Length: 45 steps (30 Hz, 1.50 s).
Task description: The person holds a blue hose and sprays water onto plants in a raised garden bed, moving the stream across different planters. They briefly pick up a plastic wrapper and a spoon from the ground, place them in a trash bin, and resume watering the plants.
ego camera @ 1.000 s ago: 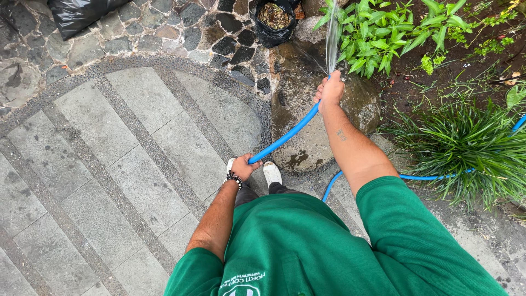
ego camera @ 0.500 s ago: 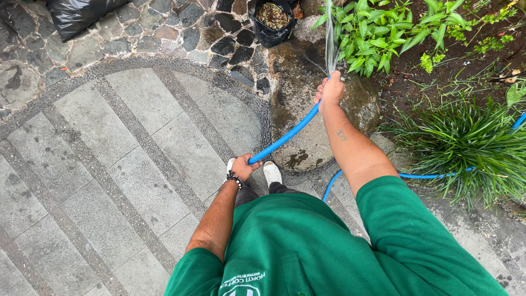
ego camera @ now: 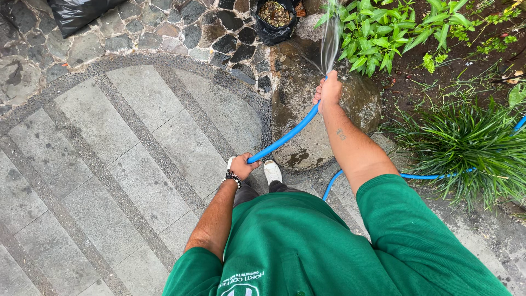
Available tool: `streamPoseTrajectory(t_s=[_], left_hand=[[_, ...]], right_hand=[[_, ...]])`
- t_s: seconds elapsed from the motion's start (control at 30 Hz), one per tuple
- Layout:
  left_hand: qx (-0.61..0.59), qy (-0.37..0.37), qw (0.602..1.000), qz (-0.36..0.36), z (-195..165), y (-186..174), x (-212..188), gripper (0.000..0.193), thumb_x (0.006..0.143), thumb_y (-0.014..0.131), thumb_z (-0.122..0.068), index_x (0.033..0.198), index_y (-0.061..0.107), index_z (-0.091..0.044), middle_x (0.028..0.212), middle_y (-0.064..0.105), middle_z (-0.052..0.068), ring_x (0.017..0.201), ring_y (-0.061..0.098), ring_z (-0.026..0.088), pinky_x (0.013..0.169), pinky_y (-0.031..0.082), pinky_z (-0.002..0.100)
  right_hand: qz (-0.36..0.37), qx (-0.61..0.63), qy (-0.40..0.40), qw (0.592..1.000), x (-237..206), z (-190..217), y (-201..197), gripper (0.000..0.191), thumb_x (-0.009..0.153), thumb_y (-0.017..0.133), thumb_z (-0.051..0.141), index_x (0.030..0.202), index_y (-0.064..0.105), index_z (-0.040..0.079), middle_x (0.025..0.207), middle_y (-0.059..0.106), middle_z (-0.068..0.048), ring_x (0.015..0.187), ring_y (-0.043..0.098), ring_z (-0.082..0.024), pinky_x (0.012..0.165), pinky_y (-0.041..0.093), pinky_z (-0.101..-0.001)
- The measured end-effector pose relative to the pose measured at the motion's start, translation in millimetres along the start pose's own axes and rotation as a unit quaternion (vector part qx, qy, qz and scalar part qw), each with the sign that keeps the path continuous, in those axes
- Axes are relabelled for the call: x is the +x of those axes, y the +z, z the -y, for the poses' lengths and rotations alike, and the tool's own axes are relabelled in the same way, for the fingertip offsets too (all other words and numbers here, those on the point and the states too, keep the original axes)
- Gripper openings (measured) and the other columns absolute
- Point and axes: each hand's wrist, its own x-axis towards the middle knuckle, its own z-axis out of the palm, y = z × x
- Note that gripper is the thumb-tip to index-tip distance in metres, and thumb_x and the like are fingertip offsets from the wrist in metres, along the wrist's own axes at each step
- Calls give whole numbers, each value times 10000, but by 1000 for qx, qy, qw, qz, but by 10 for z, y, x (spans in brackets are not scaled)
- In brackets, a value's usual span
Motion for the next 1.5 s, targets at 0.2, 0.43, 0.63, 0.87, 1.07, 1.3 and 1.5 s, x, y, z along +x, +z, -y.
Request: streamPoseTrajectory(t_s=[0.2, 0.43, 0.63, 0.87, 1.07, 1.3, 1.5], left_hand=[[-19, -15, 1000, 10, 27, -15, -4, 460, 777, 797, -553, 847, 692, -110, 705, 705, 121, 681, 704, 293, 669, 543, 426], [-20, -17, 1000, 2, 12, -16, 0, 470, 772, 801, -560, 836, 691, -107, 705, 702, 129, 685, 706, 296, 671, 547, 428], [-21, -22, 1000, 4, 16, -14, 8, 477, 775, 803, -560, 829, 684, -102, 700, 701, 128, 682, 706, 298, 672, 546, 428], [-25, -15, 1000, -5, 31, 3, -1, 457, 770, 803, -554, 851, 702, -116, 697, 703, 112, 678, 703, 279, 663, 543, 417], [-40, -31, 999, 2, 44, 2, -30, 448, 775, 809, -531, 841, 702, -101, 679, 693, 100, 645, 686, 247, 645, 532, 402], [-49, -28, 998, 0, 67, -7, -77, 448, 786, 814, -508, 835, 692, -80, 672, 684, 107, 630, 677, 246, 640, 530, 400], [-46, -35, 998, -6, 65, -5, -94, 436, 780, 812, -509, 845, 703, -92, 691, 698, 106, 657, 691, 255, 659, 537, 404]], right_hand=[[17, -20, 11, 1000, -39, -12, 27, 428, 923, 451, 487, 656, 421, 153, 510, 348, 14, 382, 310, -132, 366, 283, -339], [42, -19, 5, 999, -85, 27, 88, 460, 936, 439, 510, 654, 419, 147, 505, 355, 10, 381, 322, -132, 365, 283, -337], [40, -29, 5, 999, -93, 44, 114, 444, 934, 444, 492, 660, 441, 142, 510, 375, 9, 383, 331, -131, 367, 290, -337], [47, -32, -2, 998, -75, 18, 133, 443, 932, 442, 497, 663, 443, 145, 512, 392, 3, 380, 330, -134, 362, 294, -345], [47, -35, 5, 998, -70, -25, 141, 444, 932, 445, 507, 669, 438, 149, 519, 380, 9, 379, 315, -131, 362, 286, -343], [36, -37, 14, 999, -102, -54, 177, 455, 935, 447, 519, 684, 446, 140, 533, 377, 11, 388, 322, -127, 372, 286, -335], [41, -45, 14, 998, -136, -43, 189, 425, 923, 459, 497, 696, 463, 137, 541, 389, 11, 397, 327, -126, 380, 298, -336]])
